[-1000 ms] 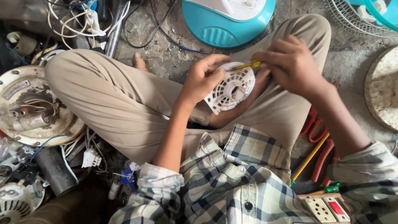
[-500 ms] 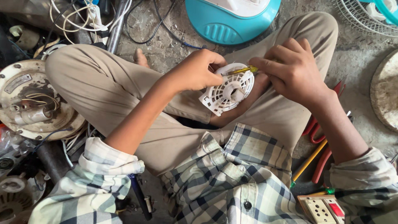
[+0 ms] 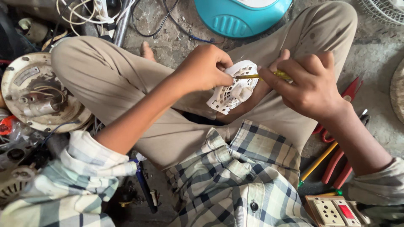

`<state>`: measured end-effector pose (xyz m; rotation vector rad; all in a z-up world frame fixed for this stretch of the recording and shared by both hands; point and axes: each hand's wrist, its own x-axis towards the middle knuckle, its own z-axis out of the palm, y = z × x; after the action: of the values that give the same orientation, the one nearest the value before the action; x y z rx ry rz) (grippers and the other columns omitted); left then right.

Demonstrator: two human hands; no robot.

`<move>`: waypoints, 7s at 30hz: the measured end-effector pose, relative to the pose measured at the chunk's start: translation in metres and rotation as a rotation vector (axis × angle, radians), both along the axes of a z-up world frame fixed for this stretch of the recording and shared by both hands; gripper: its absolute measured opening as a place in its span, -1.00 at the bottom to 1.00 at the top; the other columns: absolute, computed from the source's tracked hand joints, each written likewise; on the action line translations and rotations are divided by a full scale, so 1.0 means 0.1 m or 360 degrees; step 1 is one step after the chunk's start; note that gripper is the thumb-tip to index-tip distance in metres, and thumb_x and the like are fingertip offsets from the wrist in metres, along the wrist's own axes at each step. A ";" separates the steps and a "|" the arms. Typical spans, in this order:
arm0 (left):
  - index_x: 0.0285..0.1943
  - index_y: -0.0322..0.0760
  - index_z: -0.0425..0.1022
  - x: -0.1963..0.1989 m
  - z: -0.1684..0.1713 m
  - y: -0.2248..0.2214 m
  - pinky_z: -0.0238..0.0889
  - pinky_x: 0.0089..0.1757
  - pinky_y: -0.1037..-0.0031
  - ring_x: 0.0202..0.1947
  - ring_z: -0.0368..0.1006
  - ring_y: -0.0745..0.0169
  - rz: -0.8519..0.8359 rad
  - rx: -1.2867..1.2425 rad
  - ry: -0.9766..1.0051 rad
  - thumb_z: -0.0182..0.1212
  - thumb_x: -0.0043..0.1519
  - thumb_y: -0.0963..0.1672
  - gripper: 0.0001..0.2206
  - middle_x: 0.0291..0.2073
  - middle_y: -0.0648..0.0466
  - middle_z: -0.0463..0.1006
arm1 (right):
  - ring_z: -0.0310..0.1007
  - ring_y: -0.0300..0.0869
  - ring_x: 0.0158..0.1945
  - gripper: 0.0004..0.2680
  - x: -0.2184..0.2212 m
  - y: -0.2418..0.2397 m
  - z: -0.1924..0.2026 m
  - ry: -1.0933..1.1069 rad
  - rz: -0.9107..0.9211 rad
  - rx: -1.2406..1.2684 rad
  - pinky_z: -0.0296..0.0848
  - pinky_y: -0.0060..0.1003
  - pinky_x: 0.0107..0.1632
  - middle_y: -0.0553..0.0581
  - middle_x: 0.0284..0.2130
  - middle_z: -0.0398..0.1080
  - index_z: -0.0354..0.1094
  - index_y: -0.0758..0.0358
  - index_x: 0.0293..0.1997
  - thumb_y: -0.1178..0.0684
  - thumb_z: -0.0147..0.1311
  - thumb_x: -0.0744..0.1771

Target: The person sits on the floor and uses a screwdriver to remove a plastic cover from a fan motor. They then use scissors to trim a piece of white plastic and manipulate the fan motor's internal wiring with their hands.

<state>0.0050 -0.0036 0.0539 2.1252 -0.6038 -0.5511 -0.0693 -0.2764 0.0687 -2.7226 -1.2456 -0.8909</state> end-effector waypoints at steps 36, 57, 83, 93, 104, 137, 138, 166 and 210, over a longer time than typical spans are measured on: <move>0.15 -0.22 0.43 -0.42 -0.64 0.31 0.52 -0.02 0.24 -0.03 0.54 0.24 0.0670 -0.1404 0.1630 0.18 0.30 -0.03 -0.68 -0.05 0.10 0.59 | 0.28 0.02 0.07 -0.66 0.41 0.02 -0.49 0.0486 0.0072 0.0493 0.22 -0.05 0.17 0.04 -0.05 0.42 0.55 0.12 0.11 0.26 0.18 0.23; 0.16 -0.40 0.48 -0.61 -0.64 0.41 0.42 -0.07 0.50 -0.10 0.52 0.38 0.1071 -0.1891 0.0963 0.21 0.38 -0.14 -0.76 -0.08 0.08 0.60 | 0.27 -0.39 -0.30 -0.88 -0.68 -0.12 -0.33 0.1513 -0.0874 0.2142 0.27 -0.47 -0.20 -0.03 -0.37 0.34 0.35 0.40 -0.02 0.12 -0.02 0.49; 0.46 -0.39 0.26 -0.59 -0.67 0.78 0.25 -0.39 0.62 -0.44 0.35 0.41 0.0726 -0.3117 0.0453 0.11 0.37 -0.01 -0.47 -0.24 0.04 0.44 | 0.56 -0.03 -0.17 -0.82 -0.03 0.44 -0.07 0.1755 -0.0369 0.0609 0.47 -0.17 -0.07 0.19 -0.25 0.52 0.44 0.29 -0.06 0.08 0.17 0.30; 0.56 -0.49 0.08 -0.50 -1.08 0.87 0.21 -0.46 0.44 -0.48 0.27 0.20 0.0591 -0.3071 0.0546 0.18 0.38 -0.01 -0.34 -0.31 -0.04 0.37 | 0.48 0.13 -0.08 -0.89 0.59 0.84 -0.84 0.1209 -0.0116 0.0701 0.43 -0.06 0.01 0.27 -0.19 0.47 0.47 0.30 -0.16 0.15 0.18 0.29; 0.49 -0.50 0.25 -0.52 -1.23 0.93 0.33 -0.27 0.33 -0.32 0.40 0.06 0.0556 -0.3159 0.0655 -0.03 0.60 -0.07 -0.59 -0.08 -0.22 0.49 | 0.49 -0.15 0.02 -0.71 -0.14 -1.43 0.25 0.0659 0.0550 0.3303 0.40 -0.22 0.11 0.15 0.02 0.43 0.22 0.25 0.22 -0.07 0.04 0.42; 0.18 -0.32 0.35 0.06 -1.25 0.52 0.38 -0.09 0.36 -0.06 0.49 0.19 0.1534 -0.1669 0.0556 0.22 0.17 -0.22 -0.63 -0.05 0.00 0.56 | 0.56 0.01 -0.11 -0.63 0.37 0.41 -0.78 0.0869 -0.0391 0.1370 0.49 -0.17 -0.04 0.23 -0.16 0.52 0.29 0.32 0.20 0.14 0.19 0.27; 0.22 -0.30 0.34 0.20 -1.31 0.51 0.36 -0.05 0.33 0.00 0.46 0.15 0.1582 -0.1502 0.0454 0.24 0.16 -0.21 -0.59 0.01 -0.04 0.52 | 0.58 0.00 -0.09 -0.69 0.45 0.38 -0.60 0.0828 -0.0426 0.1484 0.53 -0.17 -0.04 0.21 -0.15 0.53 0.33 0.30 0.18 0.17 0.13 0.29; 0.09 -0.38 0.46 0.37 -1.40 0.50 0.24 0.09 0.38 0.08 0.42 0.17 0.1832 -0.1315 0.0101 0.17 0.23 -0.11 -0.69 0.02 -0.01 0.52 | 0.12 -0.23 -0.63 -0.60 1.90 0.17 0.69 0.1173 -0.0379 0.2559 0.06 -0.30 -0.53 0.02 -0.67 0.25 0.28 0.21 -0.48 -0.22 -0.23 0.46; 0.00 -0.32 0.50 1.13 -0.05 -0.09 0.30 0.05 0.44 -0.02 0.46 0.31 0.1136 -0.1484 -0.0496 0.17 0.34 -0.09 -0.80 -0.11 0.07 0.57 | 0.22 -0.36 -0.48 -0.81 2.74 0.35 0.16 0.1255 0.0009 0.2648 0.19 -0.45 -0.42 0.03 -0.43 0.38 0.45 0.35 0.03 0.05 0.11 0.40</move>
<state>0.1178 -0.0130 0.0489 1.3644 -0.1554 0.4138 0.2050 -0.2413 0.0849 -1.3399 -0.0767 -0.3521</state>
